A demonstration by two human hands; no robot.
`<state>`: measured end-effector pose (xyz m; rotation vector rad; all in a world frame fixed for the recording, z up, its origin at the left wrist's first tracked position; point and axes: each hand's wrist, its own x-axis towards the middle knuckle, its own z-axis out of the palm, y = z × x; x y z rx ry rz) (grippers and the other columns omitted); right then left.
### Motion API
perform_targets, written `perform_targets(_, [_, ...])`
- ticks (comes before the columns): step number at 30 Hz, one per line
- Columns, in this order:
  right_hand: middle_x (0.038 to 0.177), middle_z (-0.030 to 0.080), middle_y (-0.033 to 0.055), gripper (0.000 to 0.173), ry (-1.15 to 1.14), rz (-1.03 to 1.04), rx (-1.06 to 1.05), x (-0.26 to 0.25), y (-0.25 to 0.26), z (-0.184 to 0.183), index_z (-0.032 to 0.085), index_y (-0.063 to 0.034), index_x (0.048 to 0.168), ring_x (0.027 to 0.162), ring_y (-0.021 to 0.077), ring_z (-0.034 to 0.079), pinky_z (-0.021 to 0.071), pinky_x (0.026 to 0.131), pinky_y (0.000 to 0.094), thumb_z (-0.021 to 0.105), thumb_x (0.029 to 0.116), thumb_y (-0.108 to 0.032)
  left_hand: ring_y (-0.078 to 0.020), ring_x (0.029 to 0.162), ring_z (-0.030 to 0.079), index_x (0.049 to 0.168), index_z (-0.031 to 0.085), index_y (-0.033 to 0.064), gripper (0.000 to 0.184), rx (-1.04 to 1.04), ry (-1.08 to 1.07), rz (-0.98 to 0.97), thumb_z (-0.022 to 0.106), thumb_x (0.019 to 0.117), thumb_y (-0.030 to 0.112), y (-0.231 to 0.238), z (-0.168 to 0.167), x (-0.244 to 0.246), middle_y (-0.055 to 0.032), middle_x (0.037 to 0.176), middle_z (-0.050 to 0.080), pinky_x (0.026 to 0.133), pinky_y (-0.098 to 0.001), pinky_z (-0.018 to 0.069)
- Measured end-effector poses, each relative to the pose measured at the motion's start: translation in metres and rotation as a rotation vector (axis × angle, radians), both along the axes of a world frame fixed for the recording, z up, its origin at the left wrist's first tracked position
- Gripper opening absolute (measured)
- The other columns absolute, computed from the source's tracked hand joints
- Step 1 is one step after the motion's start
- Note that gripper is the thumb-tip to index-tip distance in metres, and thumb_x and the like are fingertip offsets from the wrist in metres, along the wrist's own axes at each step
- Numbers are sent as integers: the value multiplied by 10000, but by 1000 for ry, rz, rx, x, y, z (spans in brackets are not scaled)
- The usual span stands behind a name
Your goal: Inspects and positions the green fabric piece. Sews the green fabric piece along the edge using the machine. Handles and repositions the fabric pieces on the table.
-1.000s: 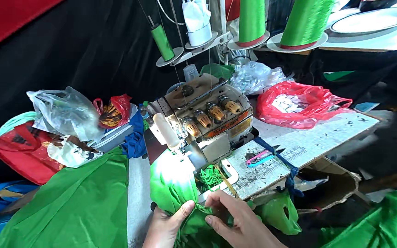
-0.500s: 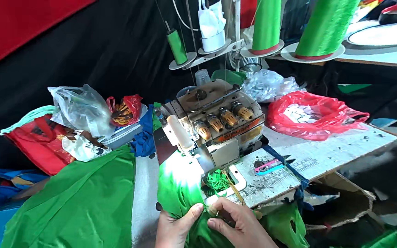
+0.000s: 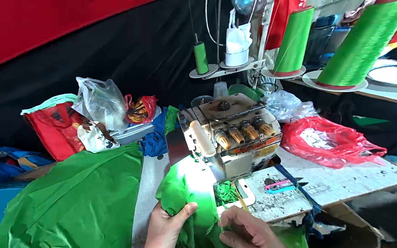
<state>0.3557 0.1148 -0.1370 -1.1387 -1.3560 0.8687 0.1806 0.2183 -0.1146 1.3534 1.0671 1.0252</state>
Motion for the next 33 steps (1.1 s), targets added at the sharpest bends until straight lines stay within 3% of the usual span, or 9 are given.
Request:
perform_targets(3, [921, 676, 84, 143, 27, -14, 14, 1, -5, 4, 633, 80, 1078, 769, 15, 607, 520, 715, 186, 637, 957, 2, -111, 931, 733, 1144, 670, -5, 256, -22, 47, 6, 723, 933, 131, 4, 9, -8, -49, 989, 756, 876, -307, 612])
perform_targets(7, [920, 677, 7, 121, 111, 19, 24, 1, -2, -4, 634, 41, 1057, 776, -28, 607, 523, 712, 166, 652, 943, 6, -139, 884, 747, 1046, 702, -7, 138, -6, 4, 28, 710, 924, 55, 18, 10, -10, -80, 941, 764, 832, -313, 629])
perform_targets(11, [918, 671, -36, 117, 154, 16, 30, 4, -3, -2, 632, 14, 1048, 778, -51, 599, 517, 710, 152, 651, 933, 22, -151, 897, 748, 1035, 716, -16, 191, 28, -47, 29, 757, 849, -8, 28, 13, -16, -96, 945, 766, 838, -313, 628])
perform_targets(16, [915, 674, -19, 123, 155, 40, -3, 6, -2, -11, 632, 22, 1052, 782, -33, 613, 526, 717, 168, 656, 931, 18, -129, 893, 743, 1089, 676, -6, 129, -95, -12, -22, 614, 985, 39, 29, 24, -19, -74, 962, 761, 842, -300, 618])
perform_targets(22, [927, 680, -10, 129, 165, 55, -17, 9, -4, -6, 634, 24, 1061, 793, -27, 622, 535, 729, 172, 652, 934, 23, -172, 882, 751, 1047, 710, -21, 244, -1, -21, -15, 777, 812, -34, 35, 22, -19, -111, 941, 763, 824, -320, 635])
perform_targets(26, [926, 679, -26, 129, 172, 56, 28, 12, -7, 6, 632, 21, 1071, 793, -41, 614, 529, 729, 163, 653, 943, 13, -163, 889, 749, 1059, 701, -20, 255, 13, -17, 10, 773, 815, -34, 34, 23, -17, -101, 945, 762, 826, -317, 634])
perform_targets(30, [953, 687, 79, 183, 75, 45, -67, 12, -5, -10, 629, 63, 1110, 805, 49, 641, 545, 751, 238, 649, 932, 23, -171, 895, 752, 1084, 681, -32, 301, -8, 26, 50, 781, 801, -52, 32, 13, -19, -109, 959, 762, 822, -333, 638])
perform_targets(33, [948, 683, 118, 176, 41, 14, -45, 8, -11, -4, 632, 86, 1104, 796, 58, 635, 540, 745, 232, 644, 945, 14, -170, 896, 751, 1096, 674, -35, 327, 2, -1, 61, 788, 790, -55, 28, 16, -17, -108, 960, 761, 823, -332, 638])
